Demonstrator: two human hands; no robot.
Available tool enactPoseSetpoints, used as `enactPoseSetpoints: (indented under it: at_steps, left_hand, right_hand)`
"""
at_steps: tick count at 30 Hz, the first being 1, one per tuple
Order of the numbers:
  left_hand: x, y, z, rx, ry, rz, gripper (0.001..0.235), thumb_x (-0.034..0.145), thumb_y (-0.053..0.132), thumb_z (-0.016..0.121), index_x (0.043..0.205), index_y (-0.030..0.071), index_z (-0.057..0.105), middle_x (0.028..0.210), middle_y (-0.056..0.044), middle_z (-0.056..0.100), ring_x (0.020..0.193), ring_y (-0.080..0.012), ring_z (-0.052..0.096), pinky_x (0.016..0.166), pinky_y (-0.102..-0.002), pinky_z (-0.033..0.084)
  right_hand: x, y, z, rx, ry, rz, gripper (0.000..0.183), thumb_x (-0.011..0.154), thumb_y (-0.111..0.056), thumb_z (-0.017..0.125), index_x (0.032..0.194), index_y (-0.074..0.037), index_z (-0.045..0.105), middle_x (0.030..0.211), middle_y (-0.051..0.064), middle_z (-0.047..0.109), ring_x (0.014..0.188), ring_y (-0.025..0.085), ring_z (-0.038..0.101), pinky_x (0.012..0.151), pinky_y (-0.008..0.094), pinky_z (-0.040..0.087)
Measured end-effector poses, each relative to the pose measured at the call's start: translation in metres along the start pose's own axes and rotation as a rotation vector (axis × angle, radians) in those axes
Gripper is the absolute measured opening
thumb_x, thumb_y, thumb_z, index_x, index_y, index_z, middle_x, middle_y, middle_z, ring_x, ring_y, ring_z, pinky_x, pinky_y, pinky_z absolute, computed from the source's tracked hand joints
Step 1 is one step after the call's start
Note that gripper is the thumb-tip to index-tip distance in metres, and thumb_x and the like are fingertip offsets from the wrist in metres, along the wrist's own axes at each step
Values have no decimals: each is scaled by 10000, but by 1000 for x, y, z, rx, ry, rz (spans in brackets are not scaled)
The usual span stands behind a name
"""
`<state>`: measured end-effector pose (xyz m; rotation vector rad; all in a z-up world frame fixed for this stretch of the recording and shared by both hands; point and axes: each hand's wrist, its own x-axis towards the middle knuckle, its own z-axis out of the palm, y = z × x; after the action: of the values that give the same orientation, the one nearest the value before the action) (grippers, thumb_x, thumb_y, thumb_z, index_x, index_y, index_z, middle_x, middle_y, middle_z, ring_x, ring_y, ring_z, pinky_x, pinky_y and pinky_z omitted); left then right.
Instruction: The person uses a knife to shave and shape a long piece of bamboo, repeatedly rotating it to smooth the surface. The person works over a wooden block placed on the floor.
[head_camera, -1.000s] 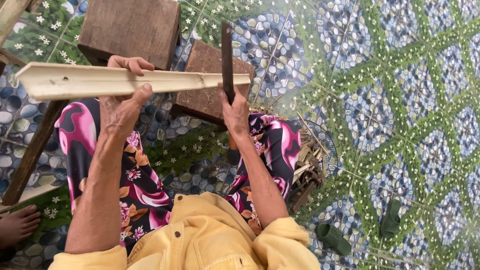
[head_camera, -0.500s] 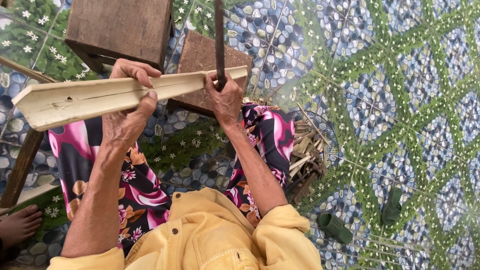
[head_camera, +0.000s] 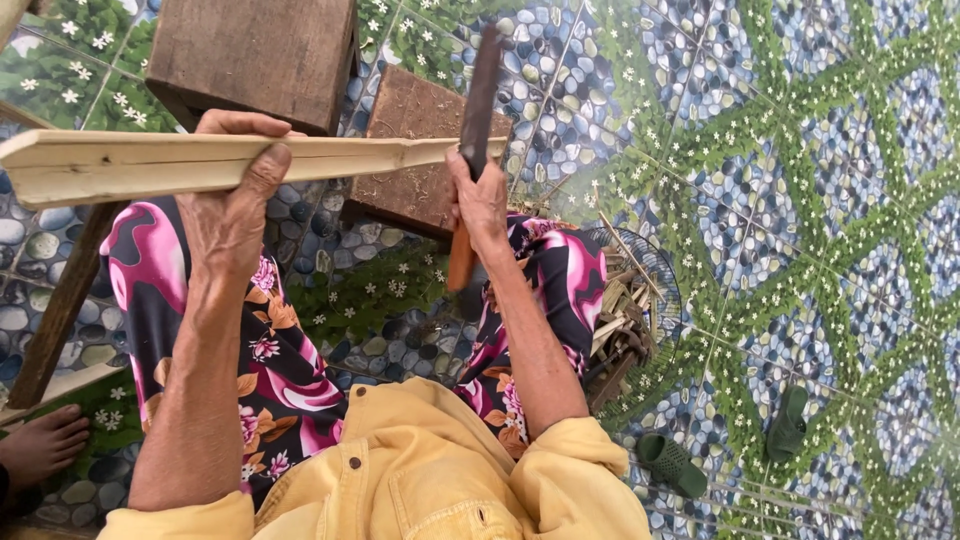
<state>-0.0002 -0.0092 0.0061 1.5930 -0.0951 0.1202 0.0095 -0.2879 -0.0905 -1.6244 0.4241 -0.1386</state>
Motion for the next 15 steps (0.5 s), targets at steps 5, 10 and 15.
enactPoseSetpoints:
  at_steps: [5, 10, 15]
  left_hand:
    - [0, -6, -10, 81, 86, 114, 196, 1113, 274, 710, 1191, 128, 605, 1214, -60, 639, 1158, -220, 644, 917, -339, 615]
    - [1, -4, -13, 144, 20, 182, 236, 1125, 287, 675, 1196, 88, 572, 1199, -106, 669, 1147, -250, 667, 979, -383, 597]
    - [-1, -7, -14, 4, -64, 161, 101, 1091, 133, 697, 1129, 93, 612, 1155, -54, 598, 1112, -184, 603, 1063, -314, 491]
  right_hand:
    - [-9, -10, -2, -246, -249, -24, 153, 1114, -166, 425, 1215, -52, 414, 746, 67, 691, 372, 125, 563, 288, 232, 513]
    - [-55, -44, 33, -603, -267, -492, 215, 1150, -140, 367, 1296, -7, 451, 751, 58, 647, 375, 93, 453, 283, 199, 419]
    - [-73, -17, 31, -988, -195, -742, 373, 1193, -194, 268, 1510, -57, 408, 745, 33, 557, 417, 56, 444, 353, 194, 499]
